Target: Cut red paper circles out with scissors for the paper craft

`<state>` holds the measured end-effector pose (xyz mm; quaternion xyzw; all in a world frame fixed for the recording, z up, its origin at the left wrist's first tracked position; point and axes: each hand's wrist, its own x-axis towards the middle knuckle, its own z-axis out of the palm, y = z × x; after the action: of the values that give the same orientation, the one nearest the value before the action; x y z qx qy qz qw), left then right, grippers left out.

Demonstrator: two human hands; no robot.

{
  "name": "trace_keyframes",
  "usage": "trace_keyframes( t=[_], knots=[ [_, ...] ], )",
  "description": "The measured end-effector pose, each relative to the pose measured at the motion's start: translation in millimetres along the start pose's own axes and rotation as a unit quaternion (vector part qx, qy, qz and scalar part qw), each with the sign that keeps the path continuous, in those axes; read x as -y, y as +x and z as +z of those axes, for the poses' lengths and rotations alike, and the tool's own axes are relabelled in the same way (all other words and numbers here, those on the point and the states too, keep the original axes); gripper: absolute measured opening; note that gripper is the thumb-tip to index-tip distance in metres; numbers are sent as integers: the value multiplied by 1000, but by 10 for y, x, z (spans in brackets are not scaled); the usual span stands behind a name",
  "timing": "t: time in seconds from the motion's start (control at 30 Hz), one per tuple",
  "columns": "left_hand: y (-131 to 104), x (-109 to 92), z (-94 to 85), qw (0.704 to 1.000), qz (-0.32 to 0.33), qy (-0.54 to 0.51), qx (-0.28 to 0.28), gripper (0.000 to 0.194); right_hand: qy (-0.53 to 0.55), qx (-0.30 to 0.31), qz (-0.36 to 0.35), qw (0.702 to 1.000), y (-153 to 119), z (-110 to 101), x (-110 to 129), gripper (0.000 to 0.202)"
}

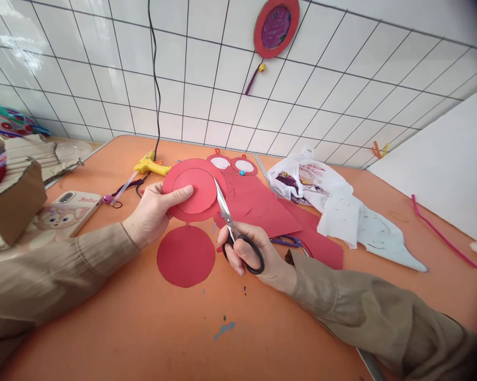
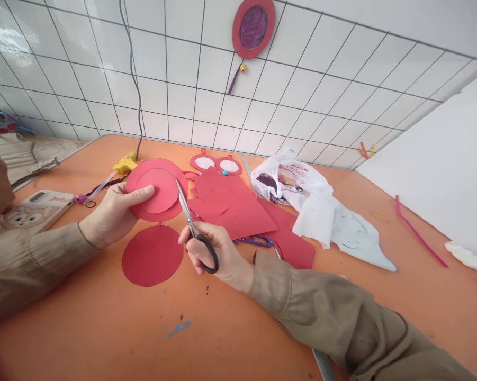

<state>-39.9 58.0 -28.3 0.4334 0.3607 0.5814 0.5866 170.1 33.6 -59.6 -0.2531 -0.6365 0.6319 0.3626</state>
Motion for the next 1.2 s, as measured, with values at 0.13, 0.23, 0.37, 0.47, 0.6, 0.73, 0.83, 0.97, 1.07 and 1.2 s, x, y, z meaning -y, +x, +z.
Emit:
trace_keyframes(
  t=[0.13,0.23,0.37,0.47,0.6,0.73,0.83,0.97,1.07,1.2],
  knots=[
    [4,5,-4,1000,4,5,-2,17,1,-2,7,1000,-3,6,13,45],
    [4,6,-2,1000,1,2,-3,16,3,1,6,1000,-3,7,21,45],
    [12,0,-4,1000,2,-5,-5,16,-4,0,7,1000,-2,4,23,46],
    [25,0,-10,1000,12,-6,-14,15,-11,-2,6,1000,0,4,23,46],
    [39,5,-12,1000,23,-2,-16,16,-6,-1,6,1000,0,5,25,46],
    [36,6,-10,1000,21,1,-21,18,-1,-2,8,1000,-3,3,18,45],
    [32,6,-12,1000,19,0,-23,19,-2,2,7,1000,-5,-2,2,46],
    [40,2,-10,999,27,7,-33,22,-2,3,4,1000,-7,-7,-14,46],
    [44,1,-2,999,29,4,-35,22,-1,3,6,1000,-10,-5,-13,47],
    [28,8,6,1000,8,-17,-9,18,2,3,11,1000,-13,2,7,47]
  ],
)
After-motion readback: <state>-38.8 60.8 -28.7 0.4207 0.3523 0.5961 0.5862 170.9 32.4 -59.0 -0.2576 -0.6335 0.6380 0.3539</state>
